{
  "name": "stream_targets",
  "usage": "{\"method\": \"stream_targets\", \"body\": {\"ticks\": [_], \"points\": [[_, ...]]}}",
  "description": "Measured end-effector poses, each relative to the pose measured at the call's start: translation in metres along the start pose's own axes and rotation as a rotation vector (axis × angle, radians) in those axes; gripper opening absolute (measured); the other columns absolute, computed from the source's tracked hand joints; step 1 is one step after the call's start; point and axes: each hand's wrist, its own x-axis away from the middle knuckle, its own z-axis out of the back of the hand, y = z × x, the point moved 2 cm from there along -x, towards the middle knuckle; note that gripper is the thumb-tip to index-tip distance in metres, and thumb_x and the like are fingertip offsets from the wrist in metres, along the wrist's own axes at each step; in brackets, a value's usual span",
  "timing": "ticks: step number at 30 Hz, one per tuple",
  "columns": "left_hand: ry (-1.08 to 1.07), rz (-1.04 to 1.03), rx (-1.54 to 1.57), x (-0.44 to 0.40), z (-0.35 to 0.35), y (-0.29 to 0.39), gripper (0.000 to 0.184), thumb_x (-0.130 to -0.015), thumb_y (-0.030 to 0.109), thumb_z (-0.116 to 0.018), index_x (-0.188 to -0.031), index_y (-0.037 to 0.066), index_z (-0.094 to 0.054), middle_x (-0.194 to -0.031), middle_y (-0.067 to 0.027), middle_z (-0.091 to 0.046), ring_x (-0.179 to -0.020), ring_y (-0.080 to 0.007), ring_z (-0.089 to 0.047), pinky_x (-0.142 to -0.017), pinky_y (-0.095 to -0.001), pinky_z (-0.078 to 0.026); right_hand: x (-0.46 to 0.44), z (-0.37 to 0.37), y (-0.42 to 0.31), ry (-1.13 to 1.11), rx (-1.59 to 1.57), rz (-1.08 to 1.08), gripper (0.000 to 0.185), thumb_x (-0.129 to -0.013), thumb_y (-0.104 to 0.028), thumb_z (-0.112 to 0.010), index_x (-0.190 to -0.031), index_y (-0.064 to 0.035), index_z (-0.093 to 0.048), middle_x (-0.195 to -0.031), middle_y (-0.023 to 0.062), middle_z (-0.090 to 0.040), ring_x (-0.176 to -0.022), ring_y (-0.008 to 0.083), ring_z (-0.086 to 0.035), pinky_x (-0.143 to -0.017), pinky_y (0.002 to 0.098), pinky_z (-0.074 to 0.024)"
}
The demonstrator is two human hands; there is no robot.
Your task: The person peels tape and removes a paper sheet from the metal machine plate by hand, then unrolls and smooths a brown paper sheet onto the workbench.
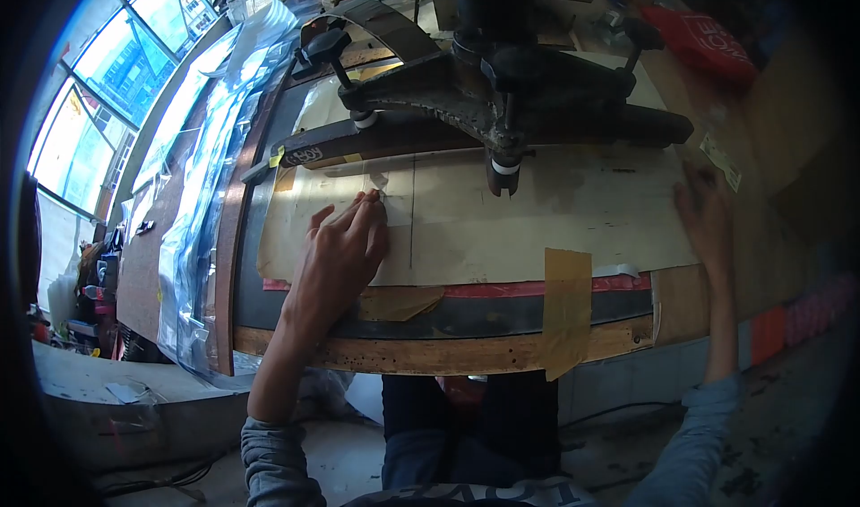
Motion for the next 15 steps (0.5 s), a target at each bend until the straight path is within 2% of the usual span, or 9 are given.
{"method": "stream_targets", "body": {"ticks": [7, 10, 15], "points": [[-0.010, 0.012, 0.004, -0.0003, 0.0015, 0.0005, 0.016, -0.088, 0.008, -0.056, -0.103, 0.002, -0.055, -0.118, -0.0172, -0.062, -0.111, -0.0296, -0.059, -0.097, -0.0527, -0.041, -0.0006, -0.0013, 0.0011, 0.017, 0.025, 0.017, 0.039, -0.090, -0.014, -0.055, -0.126, 0.0005, -0.055, -0.106, 0.0193, -0.053, -0.100, 0.0306, -0.056, -0.090, 0.0345, -0.0426], [-0.011, 0.008, 0.001, 0.0011, 0.0005, 0.0002, 0.016, -0.088, 0.008, -0.056, -0.103, 0.002, -0.055, -0.119, -0.0172, -0.061, -0.112, -0.0297, -0.059, -0.097, -0.0533, -0.041, -0.0011, 0.0016, -0.0038, -0.015, -0.029, -0.034, 0.040, -0.089, -0.018, -0.057, -0.123, 0.0019, -0.056, -0.109, 0.0222, -0.053, -0.104, 0.0353, -0.055, -0.091, 0.0387, -0.0423], [-0.026, 0.009, 0.009, 0.0005, 0.0007, -0.0003, 0.015, -0.088, 0.009, -0.055, -0.103, 0.003, -0.055, -0.120, -0.0170, -0.060, -0.112, -0.0300, -0.058, -0.097, -0.0534, -0.041, -0.0005, 0.0019, -0.0036, 0.000, -0.031, -0.027, 0.040, -0.088, -0.018, -0.058, -0.123, 0.0013, -0.057, -0.109, 0.0223, -0.053, -0.106, 0.0355, -0.054, -0.091, 0.0392, -0.0421]]}}
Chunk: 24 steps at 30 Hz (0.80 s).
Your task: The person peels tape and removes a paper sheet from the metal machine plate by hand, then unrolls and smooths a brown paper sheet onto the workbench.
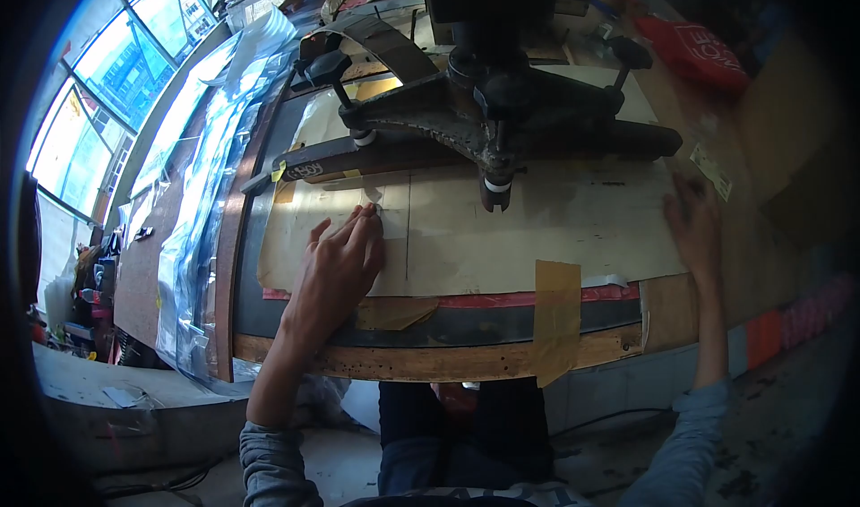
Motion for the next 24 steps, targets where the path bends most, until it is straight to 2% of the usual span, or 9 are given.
{"method": "stream_targets", "body": {"ticks": [9, 13, 15, 16, 19, 20, 24], "points": [[0.039, 0.023, 0.026, -0.001, 0.001, -0.003, 0.014, -0.087, 0.008, -0.057, -0.101, 0.006, -0.059, -0.114, -0.0128, -0.064, -0.109, -0.0244, -0.061, -0.100, -0.0505, -0.039, 0.000, 0.000, 0.000, 0.030, 0.031, 0.002, 0.041, -0.087, -0.018, -0.058, -0.123, 0.0003, -0.057, -0.110, 0.0225, -0.053, -0.105, 0.0363, -0.054, -0.093, 0.0396, -0.0414], [0.073, -0.027, -0.001, 0.002, -0.002, -0.008, 0.015, -0.086, 0.010, -0.059, -0.101, 0.007, -0.060, -0.114, -0.0094, -0.065, -0.106, -0.0224, -0.063, -0.103, -0.0487, -0.035, 0.004, -0.001, 0.000, 0.064, 0.068, 0.021, 0.040, -0.087, -0.018, -0.058, -0.122, 0.0003, -0.057, -0.108, 0.0214, -0.054, -0.102, 0.0368, -0.055, -0.092, 0.0397, -0.0415], [0.073, -0.080, 0.005, 0.003, 0.003, -0.011, 0.015, -0.086, 0.012, -0.059, -0.101, 0.008, -0.060, -0.114, -0.0082, -0.065, -0.105, -0.0219, -0.063, -0.105, -0.0480, -0.033, 0.005, 0.000, -0.004, 0.062, 0.019, 0.002, 0.039, -0.086, -0.020, -0.059, -0.120, -0.0013, -0.059, -0.109, 0.0219, -0.056, -0.101, 0.0380, -0.056, -0.092, 0.0427, -0.0419], [0.048, -0.090, -0.002, 0.005, 0.006, -0.013, 0.018, -0.088, 0.017, -0.059, -0.104, 0.008, -0.061, -0.118, -0.0085, -0.064, -0.107, -0.0216, -0.062, -0.107, -0.0470, -0.032, 0.005, 0.002, -0.004, 0.063, -0.001, -0.005, 0.039, -0.085, -0.021, -0.059, -0.119, -0.0021, -0.060, -0.110, 0.0222, -0.057, -0.100, 0.0386, -0.056, -0.092, 0.0441, -0.0421], [-0.125, 0.007, 0.013, 0.019, 0.020, -0.008, 0.044, -0.090, 0.029, -0.058, -0.129, 0.012, -0.052, -0.139, -0.0105, -0.047, -0.129, -0.0249, -0.043, -0.110, -0.0461, -0.026, 0.007, 0.000, 0.004, 0.152, 0.012, 0.095, 0.036, -0.086, -0.020, -0.059, -0.117, -0.0016, -0.061, -0.113, 0.0225, -0.058, -0.103, 0.0384, -0.056, -0.091, 0.0431, -0.0430], [-0.105, 0.033, 0.048, 0.029, 0.022, -0.002, 0.047, -0.089, 0.030, -0.058, -0.132, 0.013, -0.049, -0.142, -0.0104, -0.043, -0.131, -0.0257, -0.040, -0.111, -0.0459, -0.025, 0.010, 0.001, 0.004, 0.199, 0.043, 0.122, 0.035, -0.087, -0.020, -0.059, -0.116, -0.0016, -0.062, -0.121, 0.0222, -0.057, -0.110, 0.0372, -0.055, -0.095, 0.0412, -0.0414], [-0.048, 0.058, 0.109, 0.066, 0.021, 0.014, 0.059, -0.088, 0.035, -0.059, -0.140, 0.014, -0.040, -0.149, -0.0106, -0.032, -0.137, -0.0271, -0.031, -0.113, -0.0459, -0.021, 0.042, 0.023, -0.023, 0.171, -0.166, -0.020, 0.033, -0.088, -0.020, -0.058, -0.117, -0.0040, -0.062, -0.126, 0.0188, -0.056, -0.117, 0.0349, -0.052, -0.102, 0.0419, -0.0366]]}}
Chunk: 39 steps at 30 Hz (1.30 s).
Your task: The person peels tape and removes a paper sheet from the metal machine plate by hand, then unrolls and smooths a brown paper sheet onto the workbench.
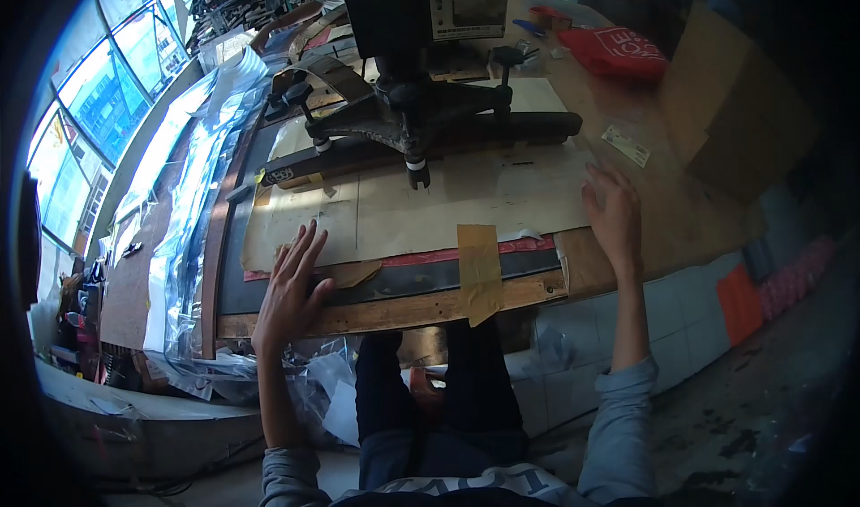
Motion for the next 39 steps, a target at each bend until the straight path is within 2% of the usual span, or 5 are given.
{"method": "stream_targets", "body": {"ticks": [2, 10, 25, 30, 39], "points": [[0.028, -0.003, -0.028, 0.009, -0.003, 0.001, 0.058, -0.089, 0.035, -0.058, -0.140, 0.012, -0.041, -0.148, -0.0133, -0.032, -0.137, -0.0282, -0.031, -0.112, -0.0461, -0.023, 0.025, 0.001, -0.024, -0.088, -0.108, -0.128, 0.032, -0.089, -0.021, -0.058, -0.116, -0.0052, -0.063, -0.127, 0.0170, -0.056, -0.118, 0.0336, -0.052, -0.104, 0.0426, -0.0349], [0.342, 0.127, 0.093, 0.015, -0.010, -0.002, 0.040, -0.086, 0.025, -0.063, -0.120, 0.004, -0.057, -0.136, -0.0164, -0.048, -0.130, -0.0311, -0.041, -0.107, -0.0424, -0.035, 0.060, -0.013, -0.049, 0.140, 0.043, -0.033, 0.023, -0.088, -0.019, -0.058, -0.103, -0.0051, -0.069, -0.114, 0.0103, -0.065, -0.110, 0.0261, -0.058, -0.096, 0.0392, -0.0406], [0.456, 0.120, 0.174, 0.019, -0.013, -0.008, 0.021, -0.088, 0.020, -0.060, -0.102, 0.005, -0.066, -0.112, -0.0116, -0.065, -0.106, -0.0285, -0.060, -0.091, -0.0382, -0.045, 0.083, -0.017, -0.047, 0.326, -0.066, -0.221, 0.024, -0.090, -0.018, -0.053, -0.094, -0.0030, -0.072, -0.104, 0.0078, -0.069, -0.098, 0.0254, -0.063, -0.092, 0.0375, -0.0422], [0.507, 0.074, 0.156, 0.020, -0.011, -0.005, 0.018, -0.088, 0.019, -0.059, -0.098, 0.005, -0.065, -0.105, -0.0114, -0.066, -0.100, -0.0291, -0.062, -0.088, -0.0393, -0.045, 0.101, -0.025, -0.044, 0.471, 0.001, -0.089, 0.026, -0.091, -0.016, -0.049, -0.097, -0.0041, -0.071, -0.103, 0.0049, -0.069, -0.099, 0.0225, -0.062, -0.096, 0.0383, -0.0362], [0.606, 0.212, 0.089, 0.028, -0.008, 0.000, 0.020, -0.089, 0.017, -0.057, -0.075, 0.003, -0.058, -0.073, -0.0120, -0.060, -0.070, -0.0314, -0.058, -0.062, -0.0406, -0.045, 0.115, -0.031, -0.042, 0.634, -0.014, 0.128, 0.027, -0.091, -0.010, -0.044, -0.099, -0.0026, -0.069, -0.102, 0.0066, -0.068, -0.098, 0.0243, -0.060, -0.092, 0.0392, -0.0380]]}}
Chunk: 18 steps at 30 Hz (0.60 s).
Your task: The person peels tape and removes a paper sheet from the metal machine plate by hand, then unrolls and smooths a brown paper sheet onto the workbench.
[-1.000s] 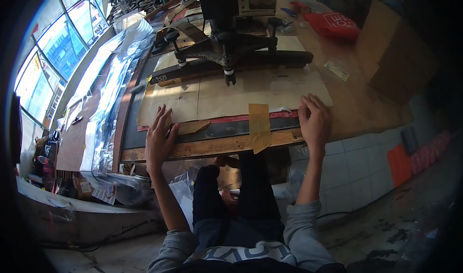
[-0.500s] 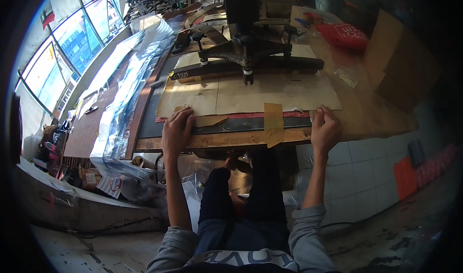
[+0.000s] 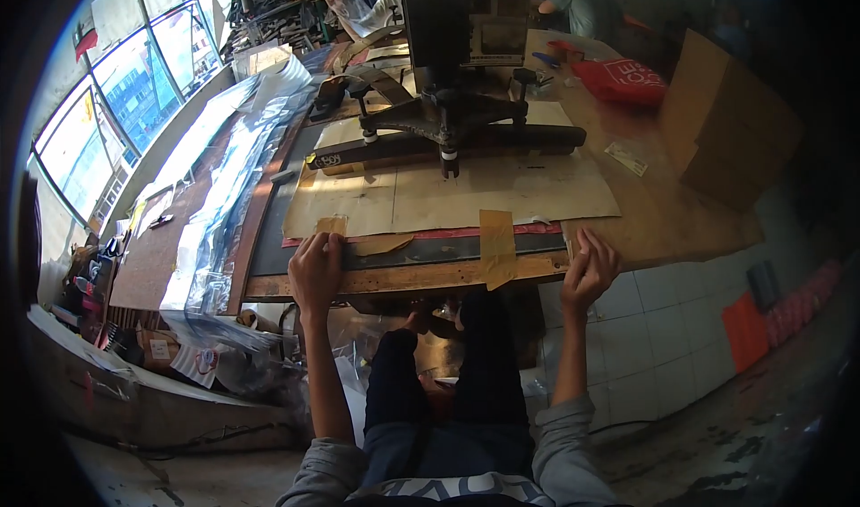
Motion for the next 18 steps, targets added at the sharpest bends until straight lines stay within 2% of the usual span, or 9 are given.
{"method": "stream_targets", "body": {"ticks": [18], "points": [[-0.002, -0.001, -0.006, -0.0008, -0.0015, -0.0022, 0.021, -0.088, 0.017, -0.057, -0.073, 0.002, -0.056, -0.074, -0.0133, -0.060, -0.071, -0.0336, -0.057, -0.066, -0.0425, -0.044, -0.0013, 0.0003, -0.0022, 0.001, -0.006, -0.008, 0.029, -0.091, -0.010, -0.043, -0.099, -0.0023, -0.070, -0.101, 0.0063, -0.069, -0.098, 0.0238, -0.060, -0.093, 0.0391, -0.0373]]}}
